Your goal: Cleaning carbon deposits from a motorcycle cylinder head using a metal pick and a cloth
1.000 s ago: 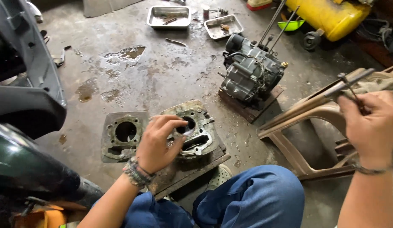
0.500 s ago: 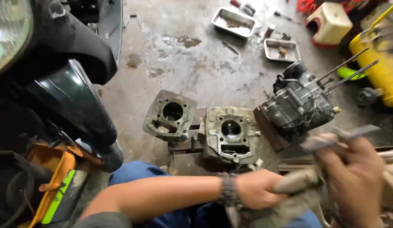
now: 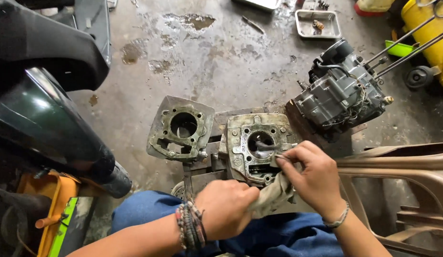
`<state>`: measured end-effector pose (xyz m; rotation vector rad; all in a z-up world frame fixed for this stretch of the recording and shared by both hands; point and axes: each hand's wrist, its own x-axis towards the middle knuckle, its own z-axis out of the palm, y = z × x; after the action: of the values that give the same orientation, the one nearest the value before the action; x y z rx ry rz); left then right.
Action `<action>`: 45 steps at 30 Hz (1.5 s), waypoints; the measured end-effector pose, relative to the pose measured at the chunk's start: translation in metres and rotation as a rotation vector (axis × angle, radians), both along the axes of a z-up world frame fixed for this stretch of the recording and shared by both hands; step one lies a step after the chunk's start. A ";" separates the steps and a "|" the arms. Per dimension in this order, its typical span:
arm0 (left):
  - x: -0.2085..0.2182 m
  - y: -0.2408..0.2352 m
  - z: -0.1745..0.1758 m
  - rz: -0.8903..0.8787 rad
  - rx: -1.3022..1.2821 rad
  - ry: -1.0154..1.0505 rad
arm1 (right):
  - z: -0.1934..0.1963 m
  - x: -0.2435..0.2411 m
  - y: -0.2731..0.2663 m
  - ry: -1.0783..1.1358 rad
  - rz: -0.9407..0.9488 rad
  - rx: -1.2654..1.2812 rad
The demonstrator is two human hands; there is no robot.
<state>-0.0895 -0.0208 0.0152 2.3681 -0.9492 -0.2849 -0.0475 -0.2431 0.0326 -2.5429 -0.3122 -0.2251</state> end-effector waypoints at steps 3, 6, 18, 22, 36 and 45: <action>0.009 0.014 0.003 -0.007 0.089 0.046 | 0.000 0.008 0.020 -0.093 0.141 -0.086; 0.008 0.024 -0.001 0.031 0.082 0.053 | 0.007 0.013 0.029 -0.064 0.184 -0.079; 0.013 0.030 -0.011 0.137 0.146 -0.036 | 0.003 0.013 0.032 -0.022 0.221 -0.174; 0.018 0.034 -0.013 0.177 0.231 -0.029 | 0.003 0.014 0.021 -0.003 0.221 -0.168; 0.025 0.038 -0.009 0.133 0.408 0.283 | -0.001 0.001 0.045 -0.051 0.254 -0.150; 0.029 0.041 -0.017 0.147 0.437 0.234 | -0.001 -0.005 0.044 -0.085 0.272 -0.165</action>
<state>-0.0610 0.0205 -0.0021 2.7001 -0.6467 -0.7588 -0.0529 -0.1988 0.0314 -2.6188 -0.7301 -0.2099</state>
